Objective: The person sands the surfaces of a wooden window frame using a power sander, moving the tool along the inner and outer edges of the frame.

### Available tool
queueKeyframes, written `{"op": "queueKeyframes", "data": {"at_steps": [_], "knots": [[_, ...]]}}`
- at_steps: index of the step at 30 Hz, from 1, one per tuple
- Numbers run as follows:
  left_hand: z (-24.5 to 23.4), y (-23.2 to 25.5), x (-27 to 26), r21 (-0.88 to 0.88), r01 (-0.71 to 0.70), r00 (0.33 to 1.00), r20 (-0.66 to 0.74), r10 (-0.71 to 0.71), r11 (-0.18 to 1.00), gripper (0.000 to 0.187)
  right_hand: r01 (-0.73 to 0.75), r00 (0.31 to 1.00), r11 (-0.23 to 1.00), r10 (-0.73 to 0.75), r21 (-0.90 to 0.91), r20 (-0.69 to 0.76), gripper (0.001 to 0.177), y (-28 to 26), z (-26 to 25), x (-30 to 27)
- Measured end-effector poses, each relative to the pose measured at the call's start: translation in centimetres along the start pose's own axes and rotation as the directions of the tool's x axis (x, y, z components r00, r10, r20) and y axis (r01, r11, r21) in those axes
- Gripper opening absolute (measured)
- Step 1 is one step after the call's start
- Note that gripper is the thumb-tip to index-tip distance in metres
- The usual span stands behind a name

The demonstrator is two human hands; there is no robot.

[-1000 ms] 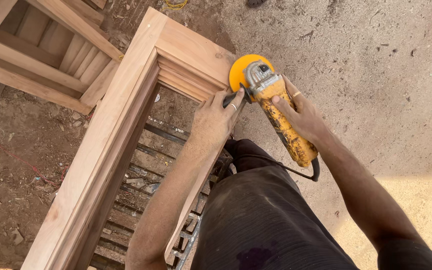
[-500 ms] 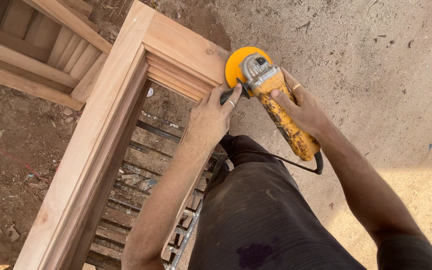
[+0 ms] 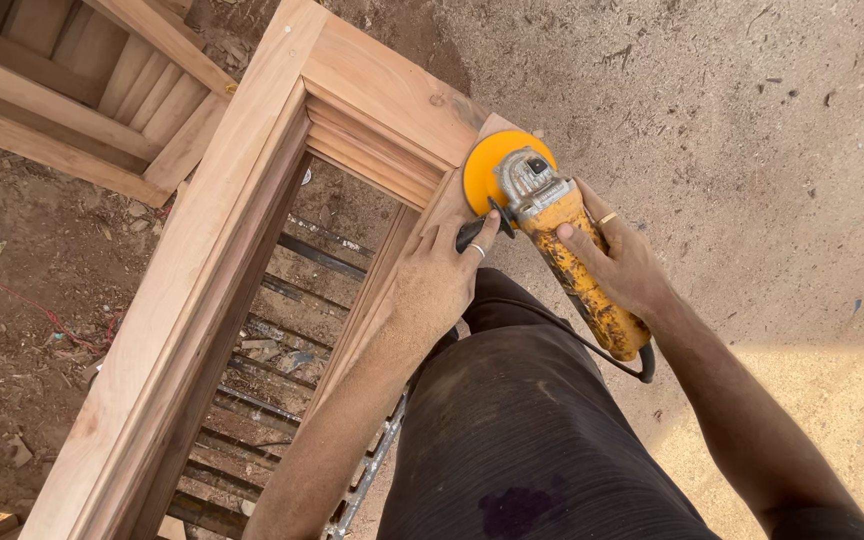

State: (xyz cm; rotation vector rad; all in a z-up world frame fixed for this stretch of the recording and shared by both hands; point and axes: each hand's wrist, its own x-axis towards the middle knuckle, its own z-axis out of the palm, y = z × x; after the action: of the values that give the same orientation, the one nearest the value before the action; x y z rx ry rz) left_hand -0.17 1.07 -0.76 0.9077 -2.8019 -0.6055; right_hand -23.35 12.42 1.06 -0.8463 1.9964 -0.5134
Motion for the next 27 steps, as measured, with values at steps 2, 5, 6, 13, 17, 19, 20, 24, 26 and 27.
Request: {"op": "queueKeyframes", "data": {"at_steps": [2, 5, 6, 13, 17, 19, 20, 24, 26, 27], "knots": [[-0.4, -1.4, 0.8, 0.003, -0.005, 1.0, 0.005, 0.005, 1.0, 0.067, 0.003, 1.0, 1.0, -0.003, -0.002, -0.021, 0.086, -1.1, 0.1, 1.2], [-1.2, -4.2, 2.4, 0.085, 0.012, 0.999, -0.043, -0.008, 0.996, 0.062, 0.022, 1.0, 1.0, -0.022, -0.003, -0.02, 0.084, -4.0, 1.1, 4.1], [-1.6, -5.3, 3.1, 0.127, 0.019, 0.998, -0.07, -0.01, 0.992, 0.059, 0.084, 0.996, 0.996, -0.085, -0.037, -0.031, 0.082, -5.2, 1.4, 5.2], [-5.7, -14.9, 6.0, 0.2, 0.246, 0.96, -0.183, -0.211, 0.948, 0.056, 0.152, 0.987, 0.98, -0.145, -0.13, 0.063, 0.085, -15.1, 5.0, 13.8], [-8.7, -19.7, 5.1, 0.199, 0.352, 0.918, -0.261, -0.297, 0.914, 0.049, 0.286, 0.956, 0.949, -0.273, -0.131, 0.106, 0.085, -20.3, 8.7, 17.9], [-9.7, -21.1, 3.5, 0.206, 0.394, 0.898, -0.293, -0.328, 0.896, 0.049, 0.385, 0.921, 0.912, -0.369, -0.142, 0.125, 0.082, -21.3, 10.4, 18.4], [-10.0, -21.5, 2.2, 0.211, 0.413, 0.89, -0.301, -0.343, 0.886, 0.049, 0.476, 0.879, 0.865, -0.462, -0.158, 0.123, 0.08, -21.4, 11.3, 18.2], [-9.9, -21.8, -5.1, 0.191, 0.46, 0.868, -0.303, -0.393, 0.867, 0.046, 0.673, 0.728, 0.738, -0.651, -0.043, 0.214, 0.079, -22.4, 15.3, 16.3], [-9.4, -21.3, -9.7, 0.197, 0.499, 0.84, -0.349, -0.415, 0.844, 0.044, 0.362, 0.829, 0.93, -0.287, -0.07, 0.48, 0.088, -22.7, 17.5, 14.4], [-9.3, -20.8, -12.1, 0.184, 0.521, 0.82, -0.378, -0.43, 0.833, 0.043, 0.414, 0.803, 0.906, -0.32, -0.085, 0.503, 0.089, -23.2, 19.0, 13.1]]}}
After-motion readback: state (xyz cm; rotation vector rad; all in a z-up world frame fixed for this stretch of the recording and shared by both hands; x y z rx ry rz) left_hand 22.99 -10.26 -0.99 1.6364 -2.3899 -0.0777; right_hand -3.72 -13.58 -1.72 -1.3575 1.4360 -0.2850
